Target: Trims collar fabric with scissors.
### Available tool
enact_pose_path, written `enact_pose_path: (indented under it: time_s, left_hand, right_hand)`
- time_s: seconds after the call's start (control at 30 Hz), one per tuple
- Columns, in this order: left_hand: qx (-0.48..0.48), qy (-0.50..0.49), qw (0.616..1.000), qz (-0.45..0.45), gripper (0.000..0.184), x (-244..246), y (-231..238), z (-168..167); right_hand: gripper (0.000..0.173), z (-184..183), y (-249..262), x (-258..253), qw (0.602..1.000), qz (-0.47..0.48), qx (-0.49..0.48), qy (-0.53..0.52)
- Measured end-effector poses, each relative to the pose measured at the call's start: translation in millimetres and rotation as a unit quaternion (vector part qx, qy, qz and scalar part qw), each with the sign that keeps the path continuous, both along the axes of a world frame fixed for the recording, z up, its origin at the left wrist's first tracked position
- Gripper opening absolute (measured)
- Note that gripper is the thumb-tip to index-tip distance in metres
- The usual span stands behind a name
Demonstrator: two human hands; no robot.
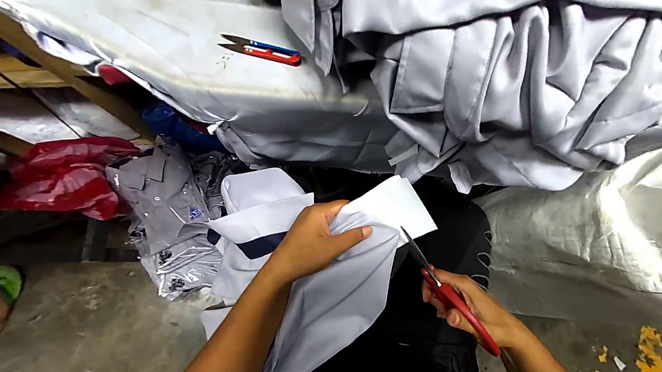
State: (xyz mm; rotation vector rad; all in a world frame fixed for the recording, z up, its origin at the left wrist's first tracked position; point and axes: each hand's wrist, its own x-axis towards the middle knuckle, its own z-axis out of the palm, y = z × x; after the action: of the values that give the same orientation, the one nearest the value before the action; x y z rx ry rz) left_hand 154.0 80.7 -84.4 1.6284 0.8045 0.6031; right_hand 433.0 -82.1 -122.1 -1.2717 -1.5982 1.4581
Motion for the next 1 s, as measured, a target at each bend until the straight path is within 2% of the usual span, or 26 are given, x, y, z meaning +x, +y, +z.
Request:
enact_pose_path:
  time_s: [0.13,0.27,0.4,0.6,0.8,1.0]
  left_hand:
    - [0.026,0.007,1.0,-0.003,0.014,1.9,-3.7,0.4]
    - [0.027,0.023,0.999,0.002,0.03,4.0,-5.0,-0.4]
    - [0.024,0.05,0.998,0.0,0.024,4.9,-3.7,1.0]
    - [-0.018,0.023,0.999,-0.036,0.018,2.6,0.4,1.8]
    - [0.029,-0.025,0.998,-0.058,0.023,2.8,-0.1,-1.3]
    - [0.029,0.017,0.997,-0.07,0.021,3.5,2.0,-1.6]
  right_hand:
    - [0.07,-0.6,7.4,-1.2,1.0,0.003,0.01,0.018]
    - [0.069,-8.5,9.0,-6.3,0.998,-0.012,0.039,0.041]
    - [0.068,-15.4,9.4,-8.4,0.996,-0.032,0.074,0.033]
    - [0.062,-20.1,11.4,-8.7,0.994,-0.05,0.094,0.023]
    - [0.057,-15.4,12.8,2.3,0.995,-0.025,0.087,0.038]
    - [0.056,-8.2,12.3,17.4,0.998,-0.003,0.065,0.013]
